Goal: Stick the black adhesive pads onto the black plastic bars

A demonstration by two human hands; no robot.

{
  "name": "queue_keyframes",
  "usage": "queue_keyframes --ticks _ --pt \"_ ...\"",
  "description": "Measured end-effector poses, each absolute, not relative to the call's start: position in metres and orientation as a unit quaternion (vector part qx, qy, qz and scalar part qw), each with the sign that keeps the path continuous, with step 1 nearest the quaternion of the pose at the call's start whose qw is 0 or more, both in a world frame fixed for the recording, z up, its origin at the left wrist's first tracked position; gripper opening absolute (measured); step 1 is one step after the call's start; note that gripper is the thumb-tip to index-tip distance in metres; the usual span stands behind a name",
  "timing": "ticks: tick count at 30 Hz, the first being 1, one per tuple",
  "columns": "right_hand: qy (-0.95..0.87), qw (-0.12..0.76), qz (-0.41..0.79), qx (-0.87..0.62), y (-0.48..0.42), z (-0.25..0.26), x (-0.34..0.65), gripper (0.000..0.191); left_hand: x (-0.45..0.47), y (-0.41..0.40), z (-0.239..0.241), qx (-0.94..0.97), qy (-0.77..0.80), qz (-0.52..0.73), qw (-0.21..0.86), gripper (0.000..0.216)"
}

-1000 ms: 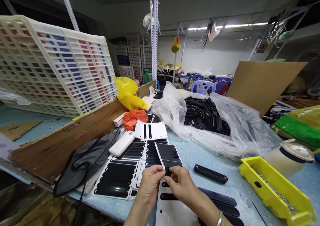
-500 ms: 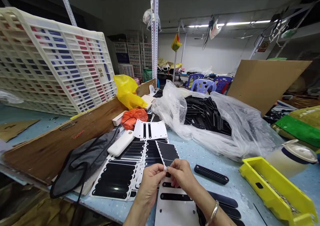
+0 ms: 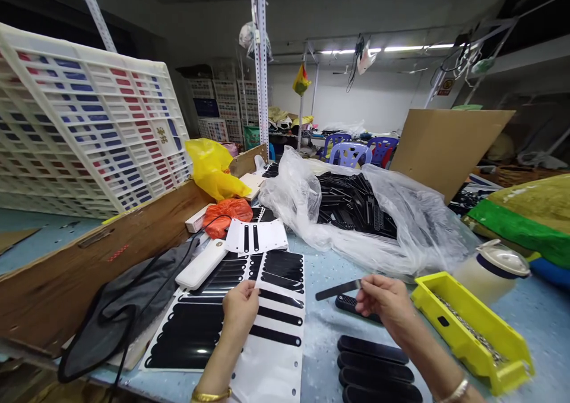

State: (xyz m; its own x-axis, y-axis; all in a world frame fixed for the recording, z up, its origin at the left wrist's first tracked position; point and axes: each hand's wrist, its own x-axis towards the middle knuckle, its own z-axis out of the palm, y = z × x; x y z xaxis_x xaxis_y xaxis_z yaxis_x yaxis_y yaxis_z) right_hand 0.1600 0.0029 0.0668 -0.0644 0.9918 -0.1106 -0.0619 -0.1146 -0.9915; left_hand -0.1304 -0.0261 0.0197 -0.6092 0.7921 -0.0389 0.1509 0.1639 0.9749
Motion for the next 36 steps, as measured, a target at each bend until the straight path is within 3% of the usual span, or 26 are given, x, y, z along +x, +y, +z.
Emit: queue_keyframes --ticks 6,9,11,14,17,26,30,36 --pt "-0.398 0.520 0.580 -0.485 -0.023 0.075 0.213 0.043 -0.126 -0.025 0.028 0.410 0.753 0.496 0.141 0.020" --pt "-0.398 0.519 0.600 -0.460 -0.036 0.075 0.219 0.039 -0.111 -0.029 0.037 0.449 0.743 0.486 0.103 0.012" --pt "-0.410 0.520 0.603 -0.445 -0.044 0.073 0.219 0.036 -0.091 -0.033 0.042 0.467 0.711 0.483 0.205 0.011" --pt "-0.443 0.528 0.583 -0.430 -0.054 0.067 0.218 0.032 -0.054 -0.038 0.049 0.444 0.596 0.464 0.482 0.038" --pt "-0.500 0.524 0.549 -0.418 -0.065 0.065 0.219 0.027 -0.023 -0.041 0.055 0.368 0.514 0.466 0.620 0.043" --pt "-0.622 0.472 0.443 -0.440 -0.077 0.058 0.244 0.021 -0.003 -0.040 0.067 0.333 0.468 0.484 0.661 0.029" --pt "-0.678 0.472 0.257 -0.502 -0.069 0.063 0.252 0.021 0.002 -0.037 0.065 0.309 0.481 0.514 0.640 0.030" --pt "-0.803 0.428 0.029 -0.414 -0.049 0.068 0.232 0.023 0.011 -0.029 0.063 0.298 0.463 0.524 0.650 0.029"
